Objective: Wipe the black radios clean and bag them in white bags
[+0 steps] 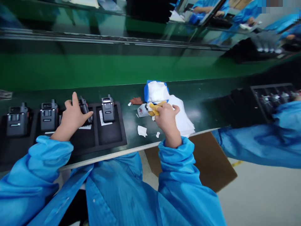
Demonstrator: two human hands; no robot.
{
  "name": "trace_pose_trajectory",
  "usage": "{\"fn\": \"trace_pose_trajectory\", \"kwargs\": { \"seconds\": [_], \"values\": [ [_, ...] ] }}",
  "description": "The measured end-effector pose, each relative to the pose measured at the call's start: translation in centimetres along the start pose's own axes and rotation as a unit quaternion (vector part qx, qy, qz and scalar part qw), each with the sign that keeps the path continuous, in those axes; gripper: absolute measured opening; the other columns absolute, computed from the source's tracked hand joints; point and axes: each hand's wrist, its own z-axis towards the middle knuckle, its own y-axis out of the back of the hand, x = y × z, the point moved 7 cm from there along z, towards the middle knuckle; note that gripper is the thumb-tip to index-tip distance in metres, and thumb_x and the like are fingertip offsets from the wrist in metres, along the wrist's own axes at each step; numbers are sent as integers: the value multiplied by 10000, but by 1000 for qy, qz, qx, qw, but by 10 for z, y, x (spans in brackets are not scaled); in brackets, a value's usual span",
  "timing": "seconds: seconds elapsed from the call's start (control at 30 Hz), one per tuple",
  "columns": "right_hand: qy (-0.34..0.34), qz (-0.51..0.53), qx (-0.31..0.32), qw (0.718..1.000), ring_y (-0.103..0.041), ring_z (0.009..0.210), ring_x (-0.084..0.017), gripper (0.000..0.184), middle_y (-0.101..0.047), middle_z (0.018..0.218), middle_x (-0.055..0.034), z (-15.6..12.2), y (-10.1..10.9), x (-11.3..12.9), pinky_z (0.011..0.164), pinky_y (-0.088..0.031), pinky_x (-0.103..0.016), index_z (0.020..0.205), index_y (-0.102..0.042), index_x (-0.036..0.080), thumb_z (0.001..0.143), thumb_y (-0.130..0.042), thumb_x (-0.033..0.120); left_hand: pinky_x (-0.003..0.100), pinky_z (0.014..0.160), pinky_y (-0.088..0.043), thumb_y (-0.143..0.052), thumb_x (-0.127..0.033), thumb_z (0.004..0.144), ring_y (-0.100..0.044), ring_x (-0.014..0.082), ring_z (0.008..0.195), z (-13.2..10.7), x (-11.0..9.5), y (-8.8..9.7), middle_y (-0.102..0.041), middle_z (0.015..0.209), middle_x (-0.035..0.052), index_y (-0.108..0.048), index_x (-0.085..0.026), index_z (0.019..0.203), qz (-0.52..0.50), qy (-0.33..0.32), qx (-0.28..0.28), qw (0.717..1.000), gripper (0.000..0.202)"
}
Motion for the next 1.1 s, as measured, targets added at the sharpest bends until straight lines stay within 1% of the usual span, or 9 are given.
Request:
{"fn": "trace_pose_trajectory", "kwargs": {
  "seconds": [0.1, 0.2, 0.37, 0.47, 0.57, 0.7, 0.8, 0.93, 1.1],
  "values": [
    [-5, 16, -52, 999, -539, 816, -217, 294, -630, 828, -76, -2, 12, 5, 867, -266, -492, 813, -737, 212, 702, -476, 136, 532, 957, -483, -737, -313, 660, -579, 412, 1174, -5, 20, 1, -494, 1339, 246, -143, -131, 1527, -95, 9, -1, 995, 1067],
    [23, 55, -117, 991, -577, 814, -218, 251, -667, 866, -83, -6, 30, 34, 861, -276, -485, 881, -753, 243, 774, -531, 200, 448, 1011, -470, -695, -207, 622, -590, 308, 1173, -28, 28, 1, -562, 1288, 169, -176, -138, 1501, -220, -44, 23, 974, 1023],
    [175, 139, -97, 970, -601, 810, -165, 287, -689, 849, -17, -22, 37, 138, 859, -327, -411, 937, -746, 293, 837, -513, 159, 391, 979, -494, -568, -69, 570, -596, 244, 1115, -81, 15, 8, -585, 1187, 78, -489, -186, 1212, -254, -150, 41, 955, 657],
    [242, 162, -61, 955, -565, 797, -128, 383, -679, 847, 17, -36, 28, 194, 902, -304, -391, 946, -736, 316, 823, -466, 74, 373, 973, -496, -525, -16, 548, -594, 225, 1100, -98, 6, 8, -587, 1133, 59, -504, -193, 1120, -264, -192, 37, 945, 599],
    [290, 142, -29, 946, -519, 826, -125, 405, -663, 876, 30, -47, 16, 225, 929, -261, -387, 929, -734, 331, 806, -464, 55, 377, 968, -496, -516, 8, 548, -589, 223, 1104, -102, 5, 5, -583, 1129, 57, -494, -201, 1122, -280, -209, 27, 937, 612],
    [363, 142, -53, 919, -479, 827, -132, 340, -615, 774, 22, -58, 15, 245, 936, -221, -385, 814, -740, 301, 858, -476, 91, 375, 946, -500, -523, 19, 567, -591, 219, 1086, -101, 7, 3, -584, 1108, 49, -490, -211, 1112, -298, -222, 19, 928, 593],
    [379, 145, -79, 911, -479, 805, -121, 364, -599, 717, 21, -63, 18, 251, 940, -222, -378, 729, -716, 265, 900, -447, 89, 366, 931, -502, -556, 5, 584, -594, 212, 1070, -100, 8, 4, -578, 1105, 45, -495, -214, 1115, -307, -225, 27, 924, 578],
    [402, 156, -94, 898, -521, 834, -99, 341, -638, 755, 50, -65, 23, 251, 953, -226, -380, 818, -718, 295, 914, -461, 93, 362, 927, -502, -584, -8, 597, -590, 211, 1074, -100, 8, 6, -577, 1106, 43, -501, -216, 1110, -308, -217, 30, 926, 560],
    [362, 102, -101, 921, -519, 764, -86, 306, -632, 735, 55, -55, 18, 239, 945, -220, -390, 722, -685, 266, 905, -479, 136, 354, 921, -503, -551, 27, 574, -595, 204, 1062, -98, 6, 6, -584, 1093, 37, -498, -208, 1098, -302, -209, 28, 930, 578]
  ]
}}
